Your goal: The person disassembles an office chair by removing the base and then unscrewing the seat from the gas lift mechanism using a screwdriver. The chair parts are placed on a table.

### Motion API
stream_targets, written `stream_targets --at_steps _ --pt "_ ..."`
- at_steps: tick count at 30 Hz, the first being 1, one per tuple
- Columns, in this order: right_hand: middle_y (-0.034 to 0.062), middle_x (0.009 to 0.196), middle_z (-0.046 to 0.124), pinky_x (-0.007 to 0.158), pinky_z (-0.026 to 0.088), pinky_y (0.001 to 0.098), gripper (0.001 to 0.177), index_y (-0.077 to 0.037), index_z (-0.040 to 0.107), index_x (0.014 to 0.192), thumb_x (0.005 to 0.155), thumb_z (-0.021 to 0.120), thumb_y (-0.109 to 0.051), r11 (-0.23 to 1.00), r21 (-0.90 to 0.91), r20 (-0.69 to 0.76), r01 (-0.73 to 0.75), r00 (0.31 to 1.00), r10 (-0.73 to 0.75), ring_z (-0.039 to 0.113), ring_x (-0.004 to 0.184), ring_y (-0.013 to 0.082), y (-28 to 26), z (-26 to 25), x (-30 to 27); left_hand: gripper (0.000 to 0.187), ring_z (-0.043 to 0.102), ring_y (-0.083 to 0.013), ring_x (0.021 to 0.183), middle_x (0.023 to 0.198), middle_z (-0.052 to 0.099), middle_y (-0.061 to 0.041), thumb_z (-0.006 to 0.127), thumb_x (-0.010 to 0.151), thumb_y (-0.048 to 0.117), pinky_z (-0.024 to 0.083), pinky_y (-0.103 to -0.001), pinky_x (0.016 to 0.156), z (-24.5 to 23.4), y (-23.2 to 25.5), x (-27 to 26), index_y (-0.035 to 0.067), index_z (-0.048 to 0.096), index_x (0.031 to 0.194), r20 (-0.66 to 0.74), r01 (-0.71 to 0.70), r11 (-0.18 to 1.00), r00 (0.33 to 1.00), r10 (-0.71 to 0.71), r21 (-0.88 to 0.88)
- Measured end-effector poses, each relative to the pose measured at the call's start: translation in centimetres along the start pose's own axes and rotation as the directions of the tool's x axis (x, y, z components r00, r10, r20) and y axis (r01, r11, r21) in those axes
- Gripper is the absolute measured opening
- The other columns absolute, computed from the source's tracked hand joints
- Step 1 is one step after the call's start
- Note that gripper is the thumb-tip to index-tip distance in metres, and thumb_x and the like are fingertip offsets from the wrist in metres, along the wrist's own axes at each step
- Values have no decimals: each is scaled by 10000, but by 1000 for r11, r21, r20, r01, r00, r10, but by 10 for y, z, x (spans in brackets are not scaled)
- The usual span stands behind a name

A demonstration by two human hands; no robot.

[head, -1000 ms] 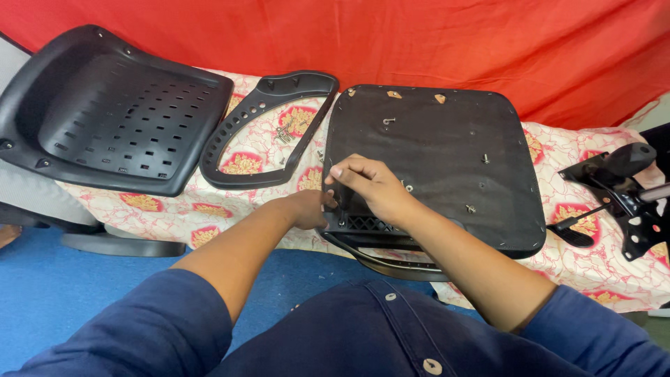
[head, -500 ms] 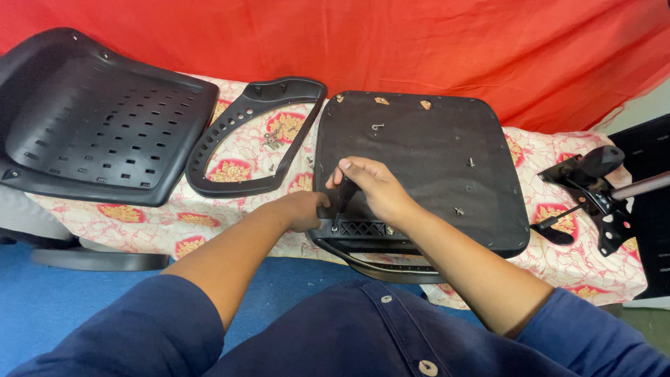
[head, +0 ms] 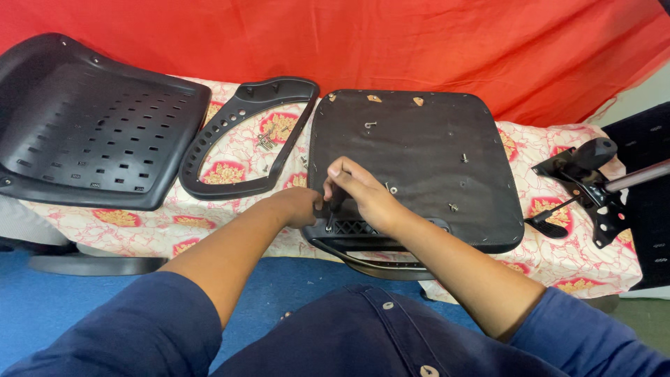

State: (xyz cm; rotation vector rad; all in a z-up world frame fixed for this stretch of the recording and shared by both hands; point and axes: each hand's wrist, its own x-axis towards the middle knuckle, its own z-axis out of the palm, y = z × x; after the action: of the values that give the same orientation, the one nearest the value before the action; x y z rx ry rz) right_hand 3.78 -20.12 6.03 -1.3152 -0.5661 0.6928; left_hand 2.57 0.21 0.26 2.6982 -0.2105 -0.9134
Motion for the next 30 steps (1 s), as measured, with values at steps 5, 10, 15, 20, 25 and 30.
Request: stream_targets --at_steps 5,10,15,20,25,30 --pt "74 904 626 839 488 325 233 -111 399 1018 1069 531 -297 1000 6 -4 28 1000 -28 606 896 160 -6 6 3 536 649 -284 1219 1277 688 -116 766 824 227 512 -394 1022 10 -2 1 158 632 1339 13 41 999 999 -40 -34" --pt "104 939 677 807 531 319 235 -114 378 985 1024 565 -251 991 123 69 -45 997 36 677 900 190 -11 6 8 635 630 -300 1233 1302 664 -148 764 801 208 492 -385 1045 25 -10 -5 136 562 1399 -57 28 964 997 -44 -264" --pt "79 981 687 835 516 287 211 -79 463 1031 1056 592 -245 998 60 139 7 990 -15 633 928 123 -1 0 9 732 593 -327 1269 1352 619 -185 760 802 198 478 -403 1051 34 -11 -4 115 462 1465 -101 33 958 993 -64 -284" --pt "19 919 624 788 504 283 201 -58 577 1079 1040 618 -251 998 64 171 19 985 -30 591 880 102 6 0 5 593 623 -316 1257 1327 656 -177 757 796 189 500 -398 1049 35 -5 -2 103 603 1362 -69 149 938 981 -179 -314" --pt "-31 1017 604 858 513 275 225 -22 675 1059 1017 631 -239 991 -88 146 101 985 -87 619 953 102 4 2 4 503 653 -314 1224 1264 694 -187 749 793 169 512 -394 1042 36 1 -2 87 677 1284 -78 194 935 971 -226 -296" --pt "5 1038 676 903 498 265 238 -26 692 1135 1040 621 -232 987 -109 197 115 976 -92 601 983 91 -1 -4 5 514 624 -321 1246 1290 679 -175 740 788 147 491 -405 1049 38 6 -4 119 665 1295 -111 162 939 973 -204 -305"
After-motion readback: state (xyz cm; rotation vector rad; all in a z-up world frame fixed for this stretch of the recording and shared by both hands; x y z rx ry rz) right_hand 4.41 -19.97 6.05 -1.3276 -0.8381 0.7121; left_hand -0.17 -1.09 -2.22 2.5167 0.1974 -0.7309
